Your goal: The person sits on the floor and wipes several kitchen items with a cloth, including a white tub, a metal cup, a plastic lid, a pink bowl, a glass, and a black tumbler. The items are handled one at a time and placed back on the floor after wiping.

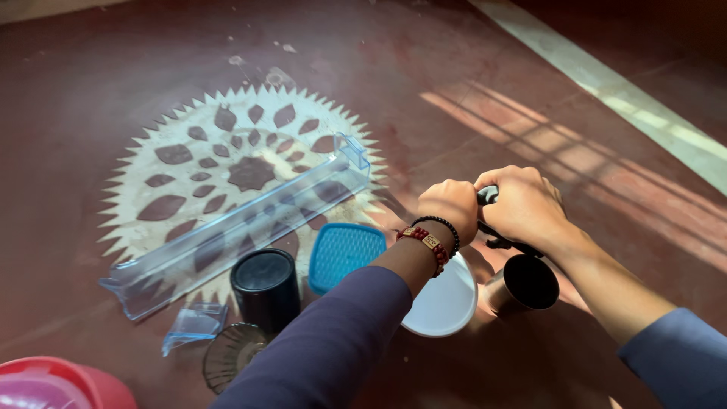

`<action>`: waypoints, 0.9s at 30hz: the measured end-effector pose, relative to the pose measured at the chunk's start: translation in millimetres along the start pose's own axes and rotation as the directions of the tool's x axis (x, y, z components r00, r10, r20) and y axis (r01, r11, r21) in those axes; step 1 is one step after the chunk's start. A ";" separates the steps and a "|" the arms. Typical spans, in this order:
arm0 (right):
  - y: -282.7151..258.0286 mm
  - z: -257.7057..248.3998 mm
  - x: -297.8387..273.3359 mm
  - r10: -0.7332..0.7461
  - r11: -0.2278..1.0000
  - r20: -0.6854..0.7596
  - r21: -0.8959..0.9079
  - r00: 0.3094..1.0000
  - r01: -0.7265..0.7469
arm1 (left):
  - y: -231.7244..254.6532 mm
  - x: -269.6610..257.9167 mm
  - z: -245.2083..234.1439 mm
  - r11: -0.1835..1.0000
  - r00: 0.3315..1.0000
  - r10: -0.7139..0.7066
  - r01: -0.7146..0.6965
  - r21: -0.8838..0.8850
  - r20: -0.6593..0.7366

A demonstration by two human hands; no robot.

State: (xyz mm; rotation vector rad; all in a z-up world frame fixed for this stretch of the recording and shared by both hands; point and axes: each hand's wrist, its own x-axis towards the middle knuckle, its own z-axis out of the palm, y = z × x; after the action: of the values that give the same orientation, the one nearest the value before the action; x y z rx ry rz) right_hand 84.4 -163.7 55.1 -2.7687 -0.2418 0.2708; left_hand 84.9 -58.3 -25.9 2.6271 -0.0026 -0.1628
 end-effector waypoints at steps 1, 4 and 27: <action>-6.2 -5.4 -2.5 -0.080 0.995 -0.049 -0.055 0.996 0.078 | 1.9 -2.8 -9.4 1.000 1.000 0.005 -0.005 0.021 0.003; -24.3 -22.3 -16.3 -0.079 0.995 -0.030 -0.064 0.996 0.077 | 3.9 -16.3 -33.3 0.999 0.999 0.031 -0.030 0.035 -0.032; -178.8 -87.0 -100.6 -0.588 0.807 -0.041 -0.096 0.808 0.583 | -16.9 -208.1 -231.6 0.937 0.985 0.109 -0.057 0.346 -0.135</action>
State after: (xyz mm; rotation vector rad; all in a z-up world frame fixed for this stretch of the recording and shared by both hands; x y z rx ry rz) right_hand -18.0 -46.6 214.6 -2.6051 -1.0854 0.0015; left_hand -95.3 75.9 190.3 2.9735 -0.0983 0.0761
